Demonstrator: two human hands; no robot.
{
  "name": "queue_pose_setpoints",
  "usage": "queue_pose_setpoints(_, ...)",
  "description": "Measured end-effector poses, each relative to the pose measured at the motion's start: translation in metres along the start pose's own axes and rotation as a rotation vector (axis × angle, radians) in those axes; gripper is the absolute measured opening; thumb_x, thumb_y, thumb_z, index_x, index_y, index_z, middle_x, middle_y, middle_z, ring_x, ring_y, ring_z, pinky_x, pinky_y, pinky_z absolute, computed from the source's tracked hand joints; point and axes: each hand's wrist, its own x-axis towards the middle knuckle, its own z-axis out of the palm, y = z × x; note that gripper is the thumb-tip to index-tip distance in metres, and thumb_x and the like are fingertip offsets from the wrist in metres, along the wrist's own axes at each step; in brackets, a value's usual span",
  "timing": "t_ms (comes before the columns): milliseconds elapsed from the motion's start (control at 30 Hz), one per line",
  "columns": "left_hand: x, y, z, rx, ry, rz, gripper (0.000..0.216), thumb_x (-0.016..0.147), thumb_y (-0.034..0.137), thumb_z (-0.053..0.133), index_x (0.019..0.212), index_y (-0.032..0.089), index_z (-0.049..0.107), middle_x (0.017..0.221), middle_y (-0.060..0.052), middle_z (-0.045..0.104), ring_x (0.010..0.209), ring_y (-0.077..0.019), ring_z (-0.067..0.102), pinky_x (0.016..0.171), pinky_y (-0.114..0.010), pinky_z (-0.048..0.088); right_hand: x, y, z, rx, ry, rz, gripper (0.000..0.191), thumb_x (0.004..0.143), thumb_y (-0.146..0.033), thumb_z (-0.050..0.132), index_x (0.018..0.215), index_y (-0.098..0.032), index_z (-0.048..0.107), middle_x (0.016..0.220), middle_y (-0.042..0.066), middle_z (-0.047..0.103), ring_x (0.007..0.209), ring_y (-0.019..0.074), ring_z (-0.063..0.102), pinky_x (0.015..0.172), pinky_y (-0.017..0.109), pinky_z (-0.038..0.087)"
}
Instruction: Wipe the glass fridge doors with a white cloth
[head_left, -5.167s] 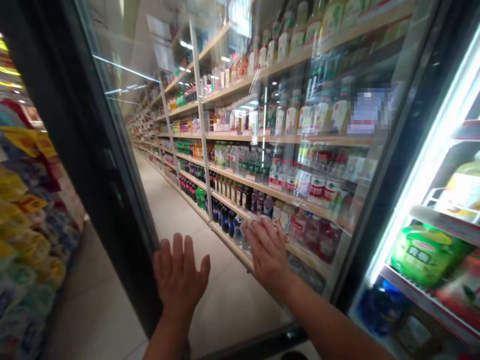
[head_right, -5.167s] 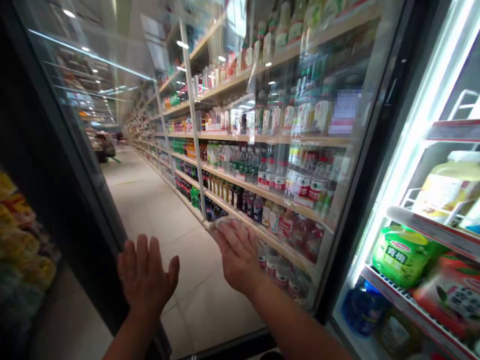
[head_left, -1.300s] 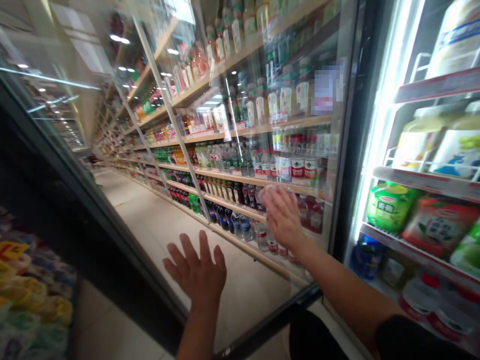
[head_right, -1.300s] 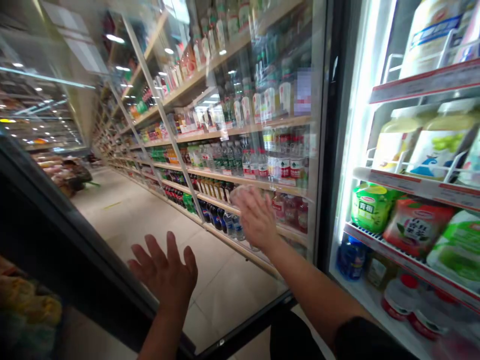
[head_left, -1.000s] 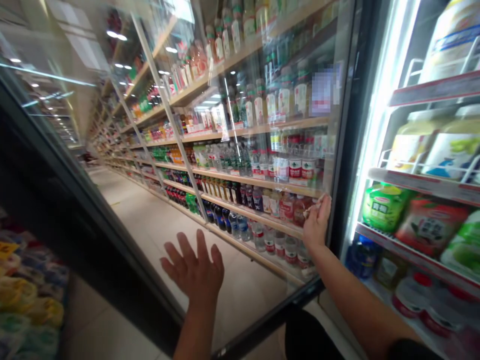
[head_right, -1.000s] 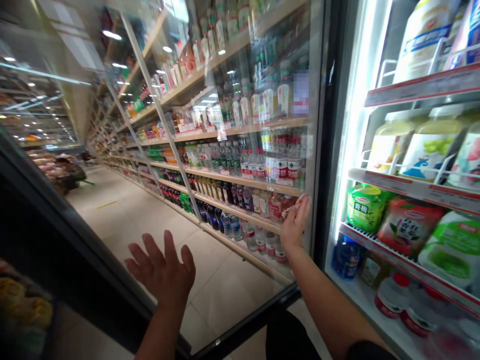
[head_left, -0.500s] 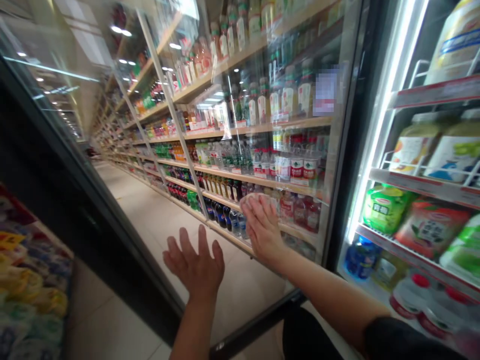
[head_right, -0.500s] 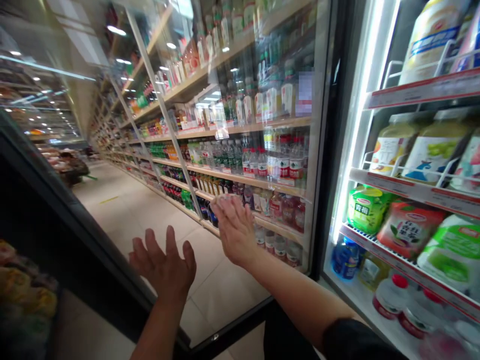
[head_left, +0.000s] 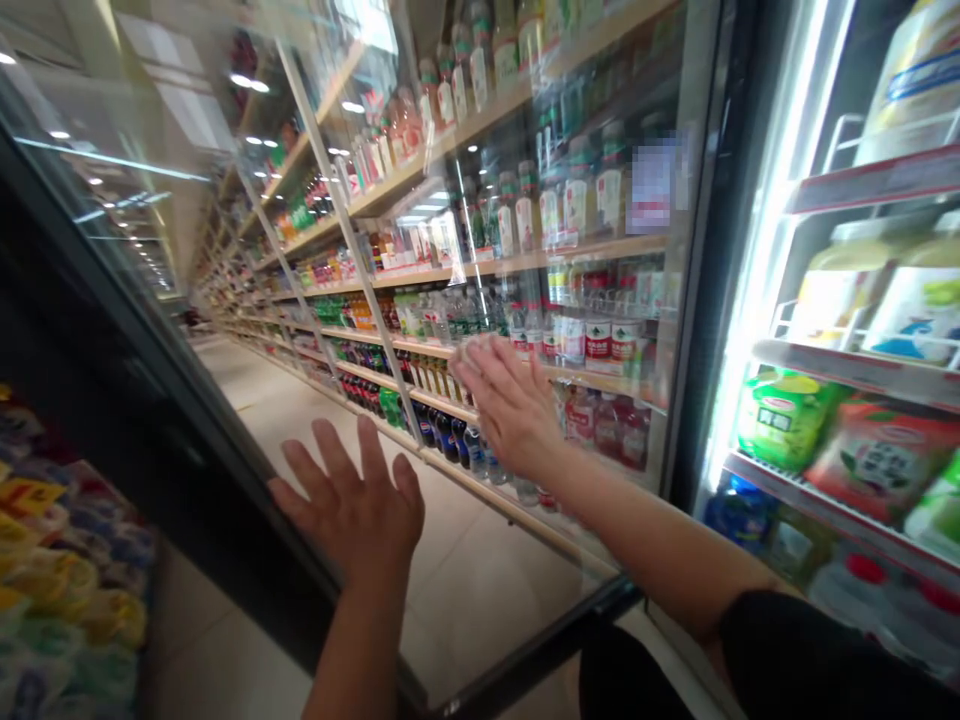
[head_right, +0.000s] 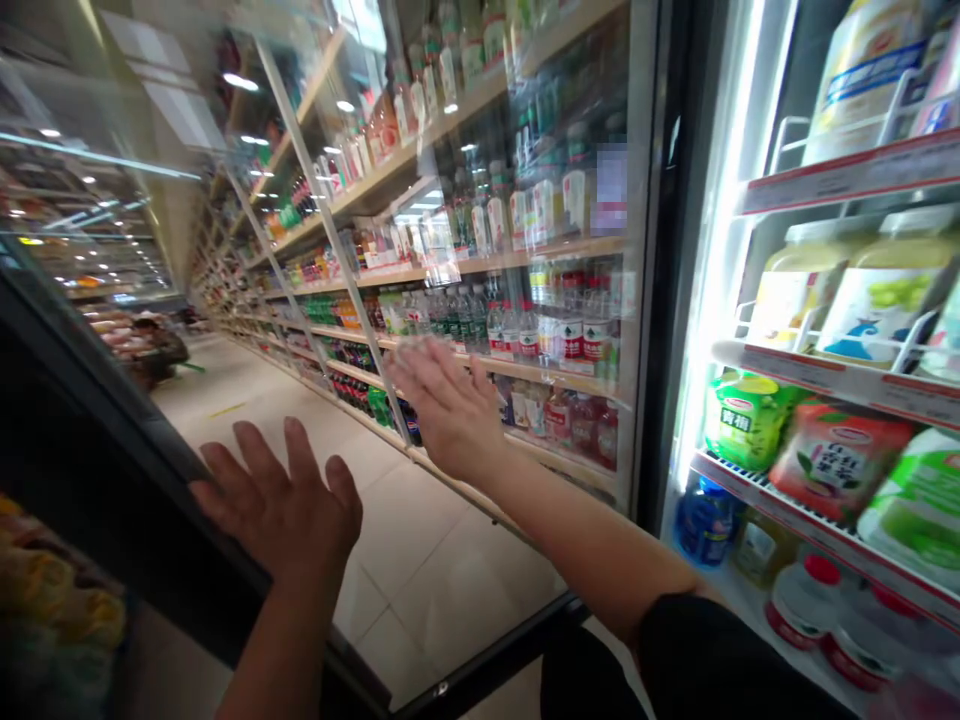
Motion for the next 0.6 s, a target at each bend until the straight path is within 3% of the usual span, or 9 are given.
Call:
queue_pose_setpoints(67,-0.001,0.000,0.001,0.003,0.006,0.006,0.074,0.093,0.030,0.053,0.159,0.025,0.020,0.167,-0.013,0.015,0.155,-0.0339,0.001,0.122,-0.064,0.005,0.017,0.000,-0.002,-0.021,0.072,0.162,0.053,0.102,-0.020,0.035,0.154,-0.028,0.037,0.158,0.000,0.044,0.154,0.0181,0.024,0.128,0.046,0.018)
queue_pose_setpoints(133,-0.002,0.000,0.001,0.024,0.012,0.017,0.075,0.093,0.030,0.053,0.159,0.024,0.020,0.167,-0.014,0.014,0.155,-0.0338,0.002,0.122,-0.063,0.005,0.030,-0.005,-0.004,-0.028,0.077,0.212,0.052,0.102,-0.021,0.034,0.154,-0.025,0.038,0.161,0.000,0.039,0.155,0.0199,0.020,0.127,0.046,0.020)
queue_pose_setpoints(267,-0.001,0.001,0.000,0.052,0.018,0.032,0.074,0.093,0.030,0.053,0.159,0.024,0.020,0.166,-0.014,0.015,0.155,-0.0335,0.003,0.123,-0.062,0.007,0.033,-0.014,-0.002,-0.010,-0.048,-0.045,0.054,0.101,-0.021,0.039,0.154,-0.033,0.037,0.160,-0.007,0.040,0.155,0.0161,0.020,0.129,0.043,0.016)
queue_pose_setpoints(300,-0.001,0.001,-0.002,0.054,0.014,0.031,0.074,0.093,0.030,0.053,0.159,0.024,0.020,0.166,-0.014,0.016,0.155,-0.0338,0.003,0.123,-0.062,0.008,0.030,-0.010,-0.003,-0.007,-0.048,-0.052,0.055,0.101,-0.021,0.039,0.154,-0.034,0.035,0.159,-0.007,0.041,0.154,0.0157,0.021,0.129,0.044,0.015)
queue_pose_setpoints(367,0.000,0.003,-0.007,0.055,0.005,0.031,0.074,0.093,0.032,0.055,0.159,0.024,0.023,0.165,-0.015,0.020,0.155,-0.0347,0.008,0.122,-0.062,0.011,0.023,0.015,-0.005,0.002,0.016,0.077,0.056,0.102,-0.021,0.036,0.156,-0.033,0.031,0.160,-0.003,0.039,0.155,0.0181,0.021,0.128,0.050,0.017)
queue_pose_setpoints(500,0.013,0.003,-0.016,0.054,0.070,0.043,0.069,0.092,0.034,0.056,0.155,0.025,0.033,0.162,-0.014,0.030,0.151,-0.0343,0.023,0.121,-0.059,0.017,-0.001,0.107,-0.010,0.037,0.263,0.423,0.055,0.104,-0.028,0.030,0.159,-0.030,0.026,0.165,0.004,0.028,0.154,0.0244,0.022,0.124,0.057,0.022)
queue_pose_setpoints(600,0.037,-0.001,-0.015,0.019,0.088,0.081,0.071,0.092,0.037,0.055,0.156,0.024,0.030,0.166,-0.012,0.020,0.153,-0.0358,0.015,0.120,-0.063,0.011,-0.016,0.156,-0.005,0.039,0.469,0.602,0.055,0.104,-0.031,0.028,0.158,-0.026,0.029,0.161,0.010,0.033,0.152,0.0258,0.028,0.121,0.060,0.028)
